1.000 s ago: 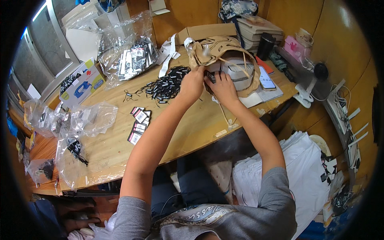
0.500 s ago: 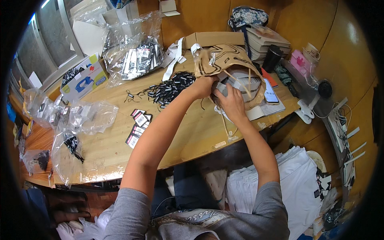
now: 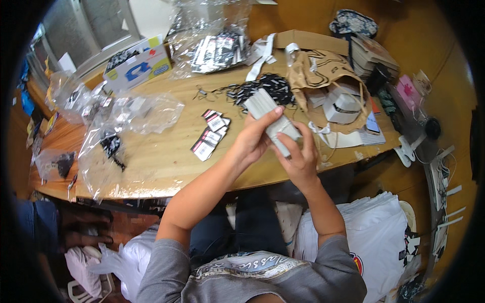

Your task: The person sits on the floor at a low table and assembles keychains by attaching small black tags to lanyards. They pick up tags and lanyards from the table, thread the lanyard through the tag, and place the finished items on the table.

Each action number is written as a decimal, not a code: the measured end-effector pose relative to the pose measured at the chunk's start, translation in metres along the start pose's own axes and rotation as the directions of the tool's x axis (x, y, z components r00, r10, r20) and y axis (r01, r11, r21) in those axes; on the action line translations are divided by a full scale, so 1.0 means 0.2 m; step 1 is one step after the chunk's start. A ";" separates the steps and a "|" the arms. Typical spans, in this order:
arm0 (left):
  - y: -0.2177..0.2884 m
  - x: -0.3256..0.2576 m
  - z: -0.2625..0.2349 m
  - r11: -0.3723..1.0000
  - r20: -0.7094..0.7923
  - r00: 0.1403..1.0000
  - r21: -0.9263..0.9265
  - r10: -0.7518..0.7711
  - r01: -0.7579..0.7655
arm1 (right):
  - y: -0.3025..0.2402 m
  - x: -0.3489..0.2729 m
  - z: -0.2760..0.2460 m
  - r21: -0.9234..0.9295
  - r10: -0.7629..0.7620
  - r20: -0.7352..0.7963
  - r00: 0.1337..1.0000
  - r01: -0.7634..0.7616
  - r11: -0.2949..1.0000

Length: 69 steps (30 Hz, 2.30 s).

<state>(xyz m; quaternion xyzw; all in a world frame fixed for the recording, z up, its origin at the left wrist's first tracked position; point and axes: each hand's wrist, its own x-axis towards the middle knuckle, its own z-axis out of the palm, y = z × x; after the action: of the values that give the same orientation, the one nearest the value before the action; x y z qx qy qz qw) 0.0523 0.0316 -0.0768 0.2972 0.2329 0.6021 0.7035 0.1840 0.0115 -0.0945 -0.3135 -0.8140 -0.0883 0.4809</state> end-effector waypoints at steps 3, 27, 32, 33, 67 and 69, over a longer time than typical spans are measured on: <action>0.12 -0.03 -0.17 0.991 -0.095 0.990 0.100 0.103 -0.094 | -0.10 0.11 0.03 0.168 0.039 0.224 0.974 -0.078 0.983; 0.79 -0.03 -0.78 0.898 -0.489 0.811 -0.114 0.322 -0.425 | -0.05 0.31 0.19 0.022 -0.305 0.515 0.801 0.343 0.939; 0.90 -0.22 -0.70 0.637 -0.254 0.957 0.763 0.138 0.111 | 0.32 0.22 0.22 -0.207 0.002 0.525 0.851 0.126 0.970; 0.87 -0.28 -0.62 0.356 -0.212 0.954 0.926 0.211 0.127 | 0.33 0.21 0.24 -0.242 0.028 0.541 0.841 0.123 0.962; 0.89 -0.39 -0.78 -0.699 0.156 0.951 0.648 -0.266 -0.302 | -0.03 0.23 0.57 0.215 -0.246 0.375 0.894 0.174 0.961; 0.88 -0.41 -0.79 -0.749 0.173 0.955 0.592 -0.243 -0.298 | -0.03 0.24 0.56 0.204 -0.228 0.356 0.906 0.163 0.965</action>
<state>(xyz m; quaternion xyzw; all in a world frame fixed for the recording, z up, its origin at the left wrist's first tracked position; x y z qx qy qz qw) -0.1951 -0.0103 -0.0686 0.8502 0.5234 -0.0363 -0.0420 0.0833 0.0772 -0.1108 -0.1990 -0.9230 -0.0048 0.3292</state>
